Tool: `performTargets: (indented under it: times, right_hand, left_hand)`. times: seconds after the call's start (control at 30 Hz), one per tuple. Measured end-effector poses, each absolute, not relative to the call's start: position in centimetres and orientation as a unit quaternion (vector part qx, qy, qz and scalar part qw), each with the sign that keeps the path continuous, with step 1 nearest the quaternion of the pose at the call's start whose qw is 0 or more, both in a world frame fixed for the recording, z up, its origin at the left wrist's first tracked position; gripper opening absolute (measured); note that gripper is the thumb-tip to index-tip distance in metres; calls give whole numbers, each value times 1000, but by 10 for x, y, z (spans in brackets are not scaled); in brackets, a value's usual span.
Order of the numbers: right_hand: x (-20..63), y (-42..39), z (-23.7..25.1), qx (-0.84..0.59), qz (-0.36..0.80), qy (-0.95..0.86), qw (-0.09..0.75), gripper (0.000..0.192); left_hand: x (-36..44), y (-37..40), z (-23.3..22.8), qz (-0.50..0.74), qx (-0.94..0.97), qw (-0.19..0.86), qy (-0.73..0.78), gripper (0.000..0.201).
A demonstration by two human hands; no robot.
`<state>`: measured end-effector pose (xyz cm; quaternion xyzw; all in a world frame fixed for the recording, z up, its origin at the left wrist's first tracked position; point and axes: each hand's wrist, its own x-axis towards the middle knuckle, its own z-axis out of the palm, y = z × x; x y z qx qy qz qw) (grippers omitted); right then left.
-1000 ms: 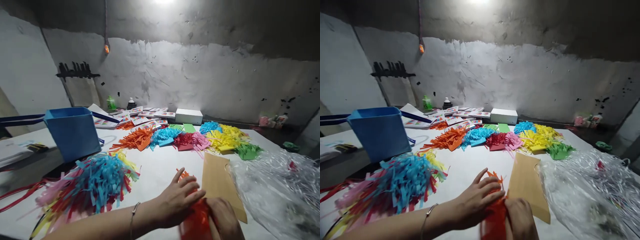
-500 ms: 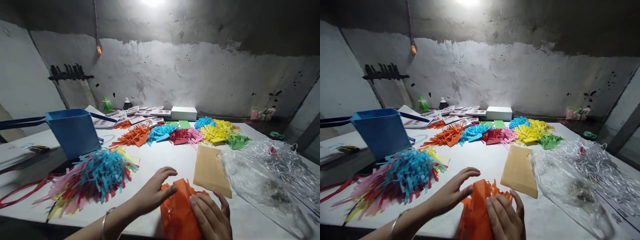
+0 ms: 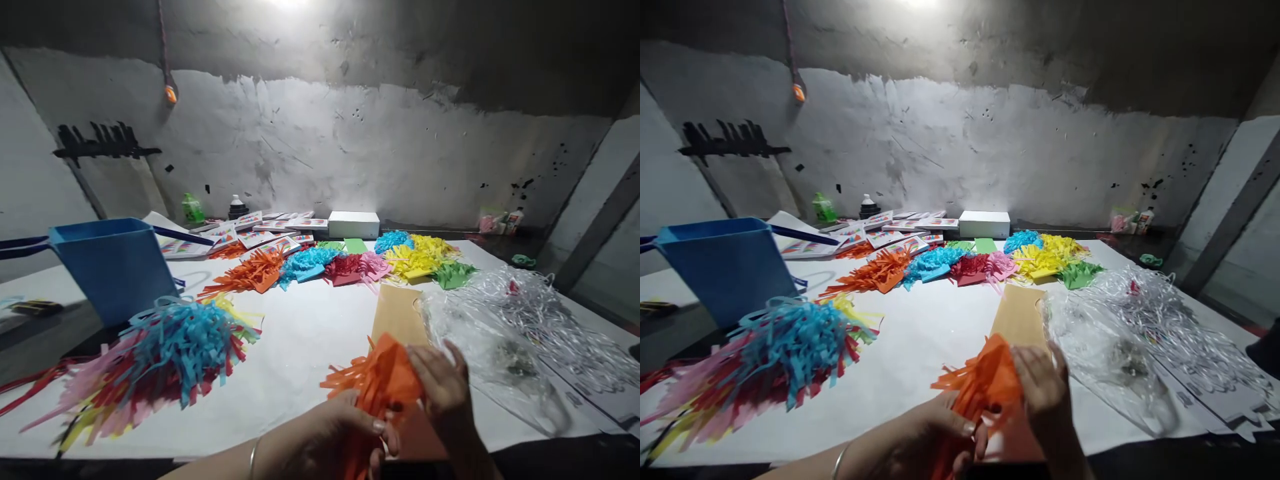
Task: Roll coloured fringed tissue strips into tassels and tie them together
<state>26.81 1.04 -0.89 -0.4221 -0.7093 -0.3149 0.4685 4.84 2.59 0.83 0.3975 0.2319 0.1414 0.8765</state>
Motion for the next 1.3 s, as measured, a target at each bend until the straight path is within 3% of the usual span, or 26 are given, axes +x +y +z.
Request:
performTargets:
  times: [0.1,0.2,0.33,0.43,0.5,0.57,0.6,0.67,0.83,0.93,1.17,1.3]
  right_hand:
    - [318,-1,14,-481,-401,-671,398,50]
    - [338,-16,16,-470,-464,-670,337,46]
    - [296,-14,-35,-427,-373,-773,285,44]
    - [242,-4,-85,-405,-282,-810,317,43]
    - [214,0,-105,-422,-220,-806,353,39]
    - [198,0,-110,-440,-184,-804,357,36]
    - [195,0,-109,-439,-179,-810,344,36]
    - [195,-1,-101,-430,-178,-829,310,35]
    - [209,-7,-88,-404,-168,-861,258,34]
    - [219,-15,-89,-395,-155,-867,260,34]
    - [231,-31,-82,-418,-86,-832,355,23]
    - [230,-33,-79,-434,-81,-833,334,21]
  left_hand:
    - [60,38,12,131,401,883,205,38]
    - [51,53,18,144,467,837,246,31]
    - [0,75,17,183,534,739,369,21]
    - [-55,85,12,208,543,684,441,20]
    - [-85,84,8,269,605,538,522,24]
    - [-99,75,0,335,696,305,557,32]
    - [-99,69,-6,351,742,204,533,34]
    - [-85,55,-18,332,832,108,432,33]
    - [-31,41,-48,183,942,93,267,17]
    - [-23,46,-57,167,943,105,269,13]
    - [-29,44,-57,191,920,183,290,10]
    - [-26,40,-49,165,911,211,314,10]
